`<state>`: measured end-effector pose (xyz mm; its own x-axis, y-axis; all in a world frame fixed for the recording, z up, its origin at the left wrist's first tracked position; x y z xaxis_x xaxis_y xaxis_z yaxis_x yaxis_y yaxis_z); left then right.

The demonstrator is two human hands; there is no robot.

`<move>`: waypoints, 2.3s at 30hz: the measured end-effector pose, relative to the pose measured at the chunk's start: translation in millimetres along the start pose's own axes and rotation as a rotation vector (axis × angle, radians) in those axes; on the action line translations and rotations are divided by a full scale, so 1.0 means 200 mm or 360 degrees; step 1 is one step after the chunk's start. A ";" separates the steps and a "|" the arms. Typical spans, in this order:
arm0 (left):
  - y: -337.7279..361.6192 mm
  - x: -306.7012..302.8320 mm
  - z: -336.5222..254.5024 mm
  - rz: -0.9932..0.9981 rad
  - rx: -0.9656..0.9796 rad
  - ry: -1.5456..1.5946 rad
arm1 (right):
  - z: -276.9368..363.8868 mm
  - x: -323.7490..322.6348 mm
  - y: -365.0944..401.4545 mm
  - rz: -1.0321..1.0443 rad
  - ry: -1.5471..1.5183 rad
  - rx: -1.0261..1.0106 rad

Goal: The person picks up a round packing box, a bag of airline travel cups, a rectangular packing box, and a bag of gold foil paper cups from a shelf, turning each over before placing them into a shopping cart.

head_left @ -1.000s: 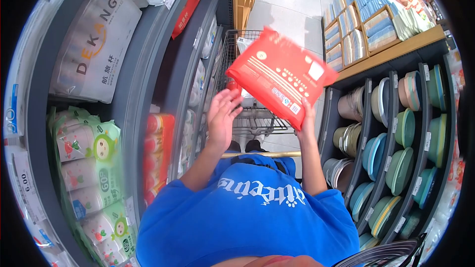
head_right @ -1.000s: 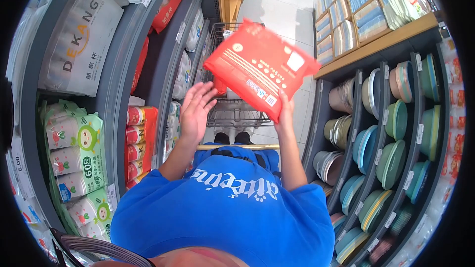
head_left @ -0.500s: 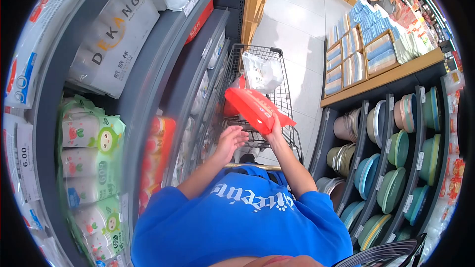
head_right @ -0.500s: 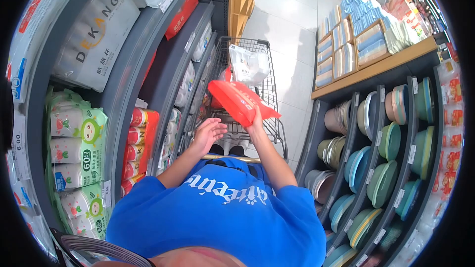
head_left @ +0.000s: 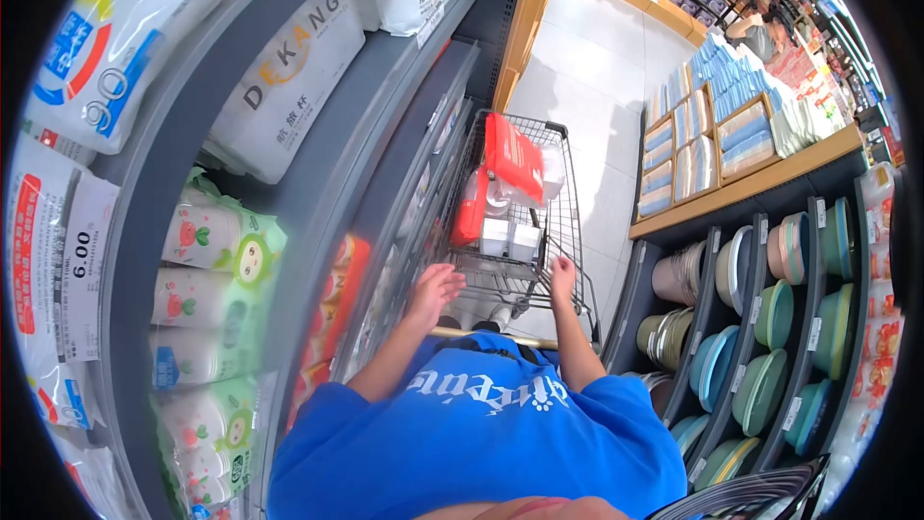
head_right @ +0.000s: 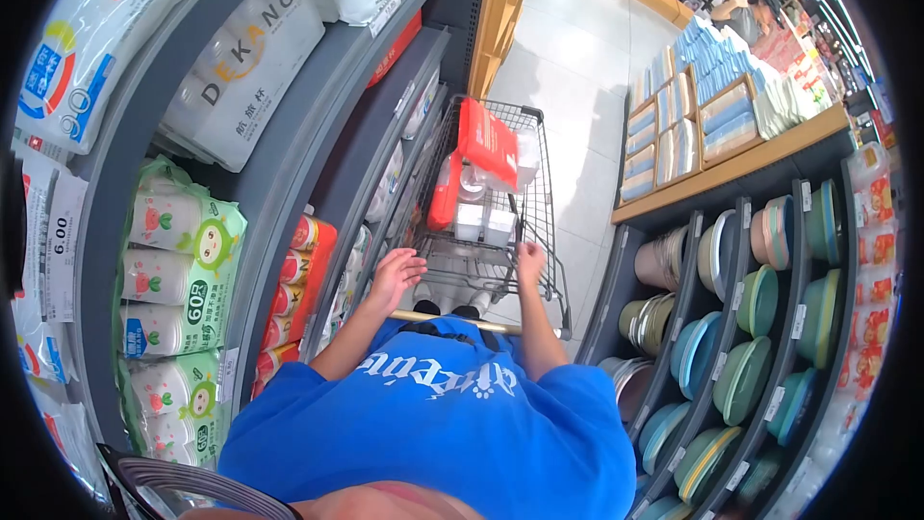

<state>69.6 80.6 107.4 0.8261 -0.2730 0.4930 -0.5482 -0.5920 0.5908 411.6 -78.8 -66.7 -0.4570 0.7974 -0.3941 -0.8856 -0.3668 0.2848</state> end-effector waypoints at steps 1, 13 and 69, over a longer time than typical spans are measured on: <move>-0.02 -0.06 0.01 -0.0018 -0.0011 -0.0014 | 0.02 -0.17 0.04 -0.0124 0.0177 -0.0067; -0.29 -0.49 0.38 0.0317 0.0210 -0.1444 | -0.40 -1.08 0.42 -0.0363 0.0785 0.0319; 1.60 -1.01 1.80 0.0530 0.0425 -0.2114 | -1.53 -1.92 2.38 -0.0998 -0.0201 0.0282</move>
<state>-224.8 -326.7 -33.4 0.2501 -0.8454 -0.4719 -0.8240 -0.4418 0.3547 139.5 -706.3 -47.5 0.1632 0.8882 -0.4295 -0.9488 0.2606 0.1785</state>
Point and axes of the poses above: each hand's wrist, its own y-axis away from the middle knuckle, its own x-axis out of the palm, z = x × y, the point moved 6 cm from there along -y, towards the middle knuckle, and after that the axes turned 1 degree about x, right-handed, at the moved point
